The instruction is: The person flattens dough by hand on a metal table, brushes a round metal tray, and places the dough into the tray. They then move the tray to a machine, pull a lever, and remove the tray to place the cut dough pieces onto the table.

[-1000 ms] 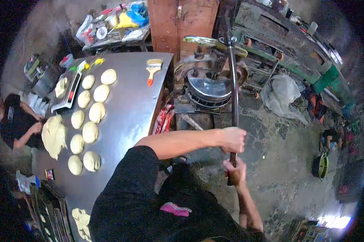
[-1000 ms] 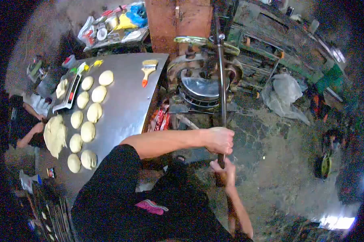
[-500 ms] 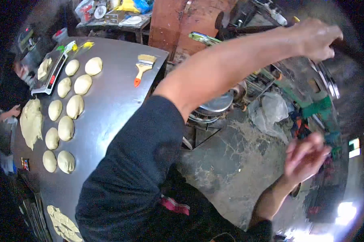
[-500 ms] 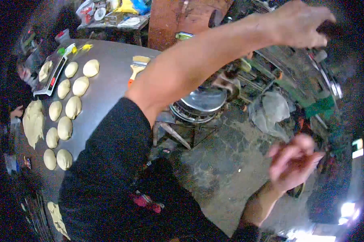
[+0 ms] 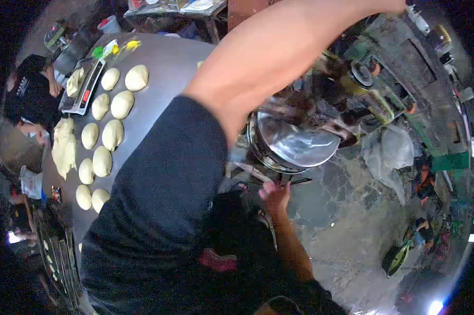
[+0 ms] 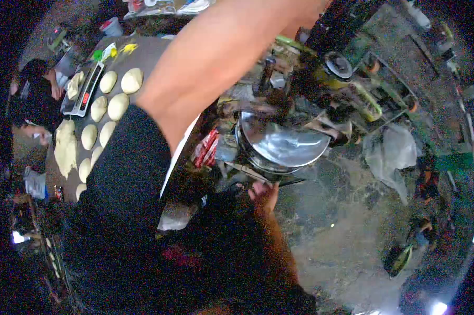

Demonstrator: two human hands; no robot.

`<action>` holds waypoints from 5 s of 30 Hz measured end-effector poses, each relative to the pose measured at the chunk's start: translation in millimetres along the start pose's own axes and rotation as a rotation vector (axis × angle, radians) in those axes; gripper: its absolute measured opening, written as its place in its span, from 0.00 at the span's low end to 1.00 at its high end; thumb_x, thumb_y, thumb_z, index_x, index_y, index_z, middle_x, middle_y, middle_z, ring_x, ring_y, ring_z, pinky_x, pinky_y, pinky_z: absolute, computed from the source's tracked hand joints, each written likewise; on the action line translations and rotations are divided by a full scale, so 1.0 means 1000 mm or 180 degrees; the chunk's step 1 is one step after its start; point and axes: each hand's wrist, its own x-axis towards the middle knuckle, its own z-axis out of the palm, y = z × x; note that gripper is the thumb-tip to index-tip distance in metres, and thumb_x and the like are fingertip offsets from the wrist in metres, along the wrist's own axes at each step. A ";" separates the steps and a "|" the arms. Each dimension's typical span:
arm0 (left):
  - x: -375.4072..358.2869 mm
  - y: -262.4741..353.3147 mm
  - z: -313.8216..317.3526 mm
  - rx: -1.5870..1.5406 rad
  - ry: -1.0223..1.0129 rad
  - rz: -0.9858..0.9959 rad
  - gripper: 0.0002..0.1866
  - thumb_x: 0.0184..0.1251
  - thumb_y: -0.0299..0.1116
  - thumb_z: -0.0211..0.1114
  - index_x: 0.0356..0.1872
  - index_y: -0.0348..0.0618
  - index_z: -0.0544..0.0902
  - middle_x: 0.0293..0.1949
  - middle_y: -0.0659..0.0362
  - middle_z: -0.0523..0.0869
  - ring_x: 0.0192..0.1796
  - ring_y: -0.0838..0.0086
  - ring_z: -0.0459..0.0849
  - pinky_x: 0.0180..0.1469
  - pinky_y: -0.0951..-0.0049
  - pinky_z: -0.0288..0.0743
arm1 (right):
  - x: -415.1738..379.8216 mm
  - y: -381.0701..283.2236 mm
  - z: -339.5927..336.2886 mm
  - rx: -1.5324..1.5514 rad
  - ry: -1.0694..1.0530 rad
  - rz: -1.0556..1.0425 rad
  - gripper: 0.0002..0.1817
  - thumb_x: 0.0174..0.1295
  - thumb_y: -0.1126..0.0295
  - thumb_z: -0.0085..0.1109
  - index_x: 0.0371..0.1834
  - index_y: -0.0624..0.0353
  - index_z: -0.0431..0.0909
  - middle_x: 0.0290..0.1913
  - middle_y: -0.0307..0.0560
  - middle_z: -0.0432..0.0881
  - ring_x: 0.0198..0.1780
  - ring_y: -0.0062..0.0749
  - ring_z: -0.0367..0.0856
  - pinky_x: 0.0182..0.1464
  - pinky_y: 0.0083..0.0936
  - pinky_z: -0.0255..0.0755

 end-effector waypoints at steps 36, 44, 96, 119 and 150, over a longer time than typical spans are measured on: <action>-0.985 0.271 0.282 -0.3475 0.5796 -0.4149 0.34 0.71 0.59 0.48 0.54 0.34 0.79 0.51 0.52 0.83 0.51 0.68 0.81 0.57 0.66 0.73 | -0.244 0.009 -0.112 -0.4329 -0.0988 0.1350 0.26 0.70 0.52 0.49 0.57 0.64 0.74 0.54 0.50 0.78 0.51 0.38 0.78 0.53 0.34 0.71; -1.228 0.524 0.287 -0.2864 0.7684 -0.3270 0.35 0.73 0.60 0.41 0.62 0.37 0.72 0.61 0.46 0.76 0.60 0.59 0.77 0.64 0.57 0.69 | -0.463 0.278 -0.175 -0.5688 -0.2869 0.1928 0.09 0.64 0.67 0.53 0.30 0.61 0.74 0.25 0.39 0.74 0.25 0.25 0.68 0.28 0.31 0.62; -2.061 0.730 -0.616 0.1588 0.4271 -0.2482 0.28 0.58 0.23 0.65 0.62 0.38 0.71 0.51 0.50 0.75 0.47 0.67 0.80 0.47 0.69 0.76 | -1.433 1.208 0.183 -0.3071 -0.4845 0.2701 0.16 0.66 0.75 0.51 0.56 0.62 0.65 0.24 0.35 0.67 0.16 0.14 0.62 0.16 0.15 0.57; -2.099 0.406 -0.924 -0.2034 0.4093 -0.1908 0.18 0.68 0.37 0.61 0.55 0.45 0.71 0.38 0.62 0.76 0.38 0.78 0.76 0.36 0.73 0.77 | -1.268 1.481 0.353 -0.3111 -0.3662 0.0306 0.14 0.68 0.72 0.51 0.56 0.60 0.68 0.21 0.35 0.69 0.11 0.12 0.60 0.10 0.12 0.54; -2.206 -0.007 -1.035 0.0940 0.4380 -0.3788 0.19 0.60 0.36 0.61 0.52 0.44 0.73 0.41 0.47 0.84 0.51 0.44 0.80 0.51 0.57 0.74 | -0.924 1.797 0.485 -0.5721 -0.6261 -0.1860 0.14 0.57 0.67 0.62 0.45 0.61 0.79 0.36 0.63 0.82 0.41 0.59 0.81 0.41 0.41 0.75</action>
